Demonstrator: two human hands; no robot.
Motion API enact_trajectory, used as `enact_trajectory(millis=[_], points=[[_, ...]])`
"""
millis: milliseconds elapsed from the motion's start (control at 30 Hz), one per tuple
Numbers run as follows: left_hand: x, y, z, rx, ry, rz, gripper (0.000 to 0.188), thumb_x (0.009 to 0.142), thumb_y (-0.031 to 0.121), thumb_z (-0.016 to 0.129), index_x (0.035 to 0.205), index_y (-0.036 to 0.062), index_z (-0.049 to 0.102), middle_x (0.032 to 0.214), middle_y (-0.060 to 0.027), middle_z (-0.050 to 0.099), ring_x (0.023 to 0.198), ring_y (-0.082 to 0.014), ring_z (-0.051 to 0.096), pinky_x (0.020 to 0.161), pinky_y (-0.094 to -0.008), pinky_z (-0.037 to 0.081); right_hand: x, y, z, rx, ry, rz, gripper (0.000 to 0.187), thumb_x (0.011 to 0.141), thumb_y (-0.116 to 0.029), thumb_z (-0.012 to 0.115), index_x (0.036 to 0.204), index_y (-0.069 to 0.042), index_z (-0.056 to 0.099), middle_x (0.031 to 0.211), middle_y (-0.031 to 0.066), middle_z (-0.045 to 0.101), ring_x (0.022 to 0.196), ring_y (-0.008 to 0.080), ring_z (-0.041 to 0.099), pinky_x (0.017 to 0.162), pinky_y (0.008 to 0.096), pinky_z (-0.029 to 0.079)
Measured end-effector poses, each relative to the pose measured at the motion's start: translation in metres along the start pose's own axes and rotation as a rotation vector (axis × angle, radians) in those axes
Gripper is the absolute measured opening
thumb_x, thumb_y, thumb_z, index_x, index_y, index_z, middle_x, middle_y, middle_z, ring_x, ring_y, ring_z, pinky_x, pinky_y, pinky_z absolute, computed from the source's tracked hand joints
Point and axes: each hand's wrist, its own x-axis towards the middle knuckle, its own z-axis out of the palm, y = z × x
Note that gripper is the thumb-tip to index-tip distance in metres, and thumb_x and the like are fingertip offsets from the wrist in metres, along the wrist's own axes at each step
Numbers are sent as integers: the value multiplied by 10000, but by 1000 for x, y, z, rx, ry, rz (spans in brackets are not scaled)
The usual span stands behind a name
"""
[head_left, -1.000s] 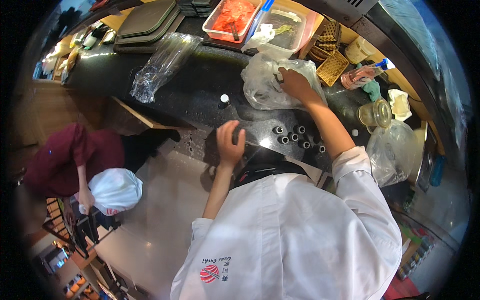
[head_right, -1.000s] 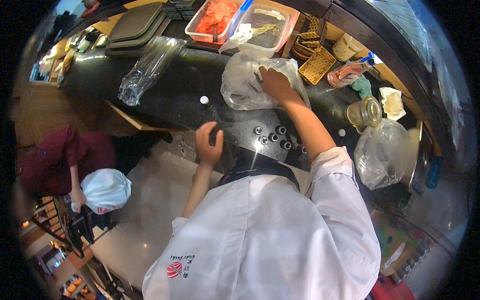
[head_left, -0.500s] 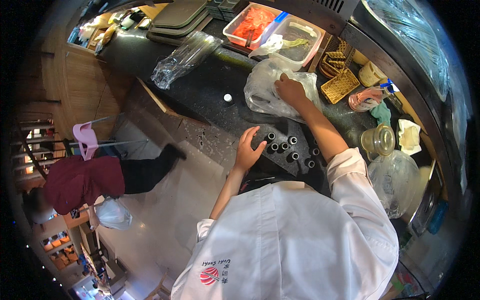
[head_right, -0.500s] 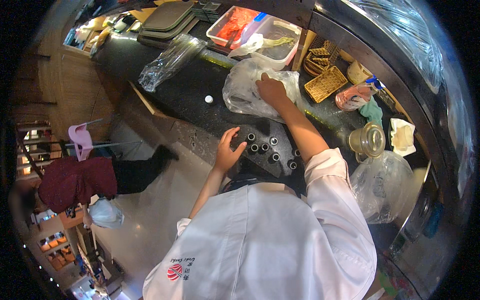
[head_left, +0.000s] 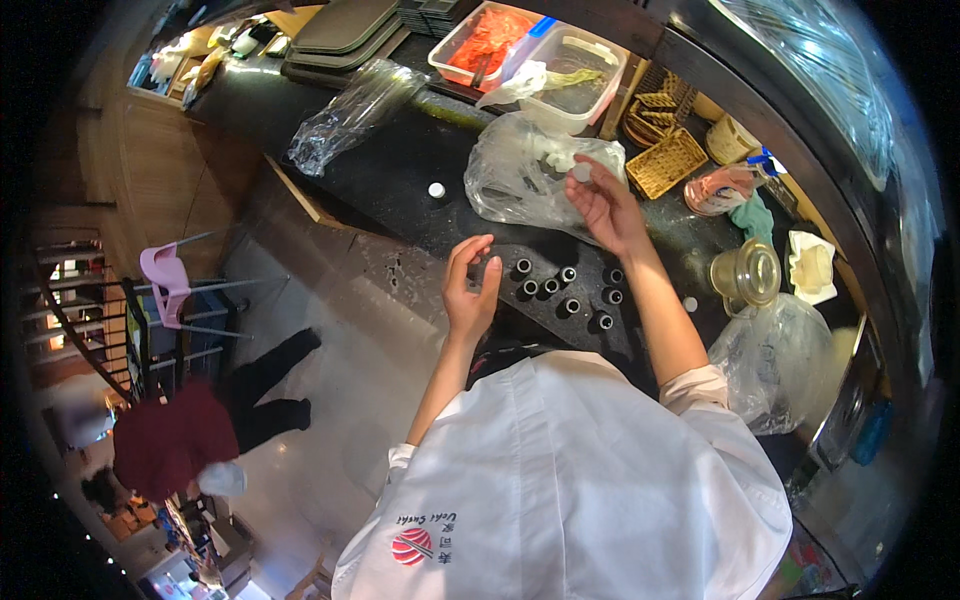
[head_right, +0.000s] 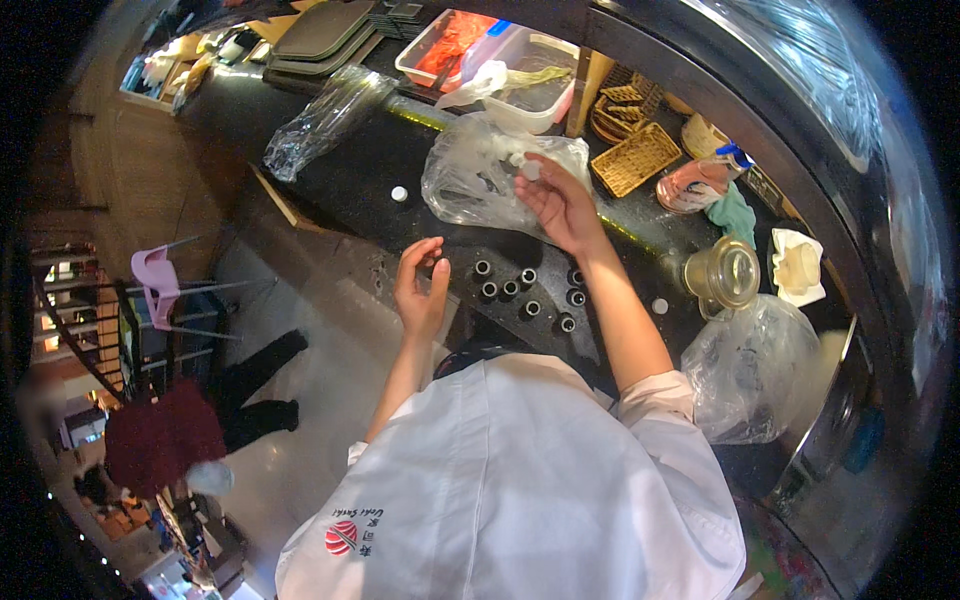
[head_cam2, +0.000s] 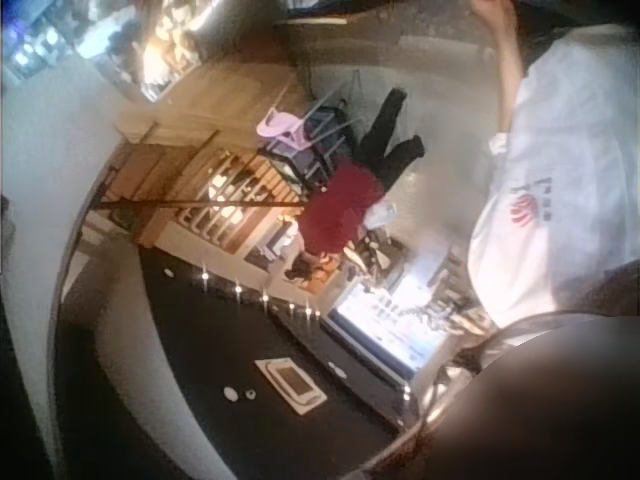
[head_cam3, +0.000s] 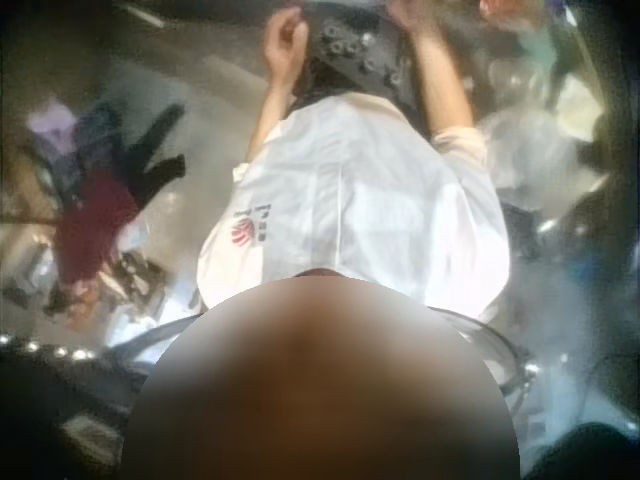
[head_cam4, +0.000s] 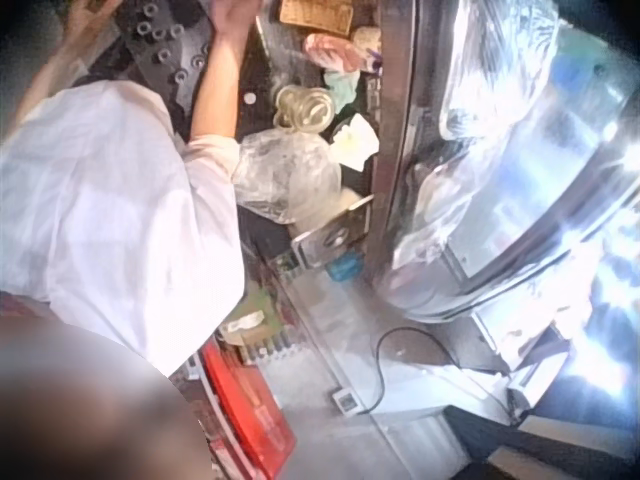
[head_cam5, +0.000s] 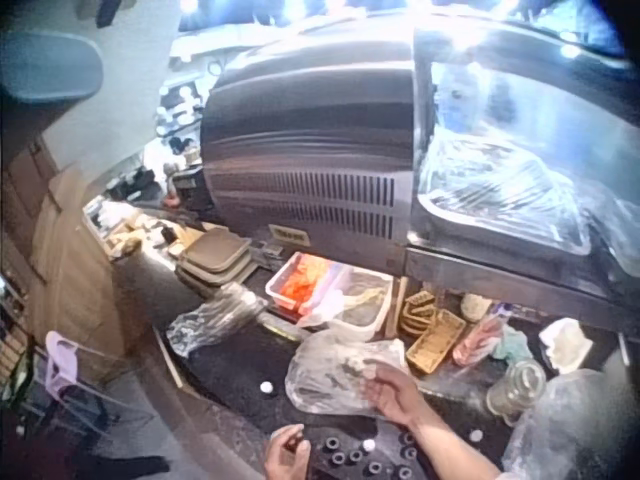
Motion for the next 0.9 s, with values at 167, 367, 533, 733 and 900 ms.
enact_trajectory(millis=[167, 367, 533, 733, 900], points=[[26, 25, 16, -88, -138, -29, 374, 903, 88, 755, 1264, 49, 665, 1272, -98, 654, 1034, -171, 639, 873, -304, 510, -19, 29, 28, 70, 234, 102, 279, 1036, -211, 633, 1176, 29, 603, 1087, 168, 711, 971, 207, 722, 895, 335, 631], [32, 27, 16, 31, -281, 39, 571, 847, 183, 845, 1367, 80, 632, 1292, -75, 632, 968, -150, 621, 829, -296, 505, -45, 47, 67, -277, 50, 219, 273, 1027, -243, 668, 1138, 5, 690, 1021, 66, 718, 826, 85, 644, 717, 243, 526], [32, 7, 9, -108, -329, -149, 548, 854, 144, 844, 1353, 61, 633, 1208, -62, 665, 956, -109, 629, 812, -252, 516, -49, 40, 73, -578, 2, 306, 301, 1008, -232, 697, 1168, 24, 702, 1052, 90, 734, 885, 100, 675, 741, 258, 542], [35, -4, 9, -517, -130, -397, 354, 982, 90, 700, 1291, -43, 592, 1151, -131, 697, 950, -132, 675, 860, -258, 539, -33, 26, 60, -462, 29, 266, 383, 1035, -135, 629, 1355, 68, 575, 1163, 138, 715, 962, 162, 708, 826, 268, 598], [26, -26, -11, -550, -78, -467, 323, 1030, 139, 614, 1306, -25, 577, 1126, -115, 696, 917, -131, 658, 844, -273, 529, 13, 8, 49, -815, 227, 135, 450, 1101, -110, 466, 1533, 7, 419, 1495, 191, 500, 1100, 256, 706, 836, 297, 637]])
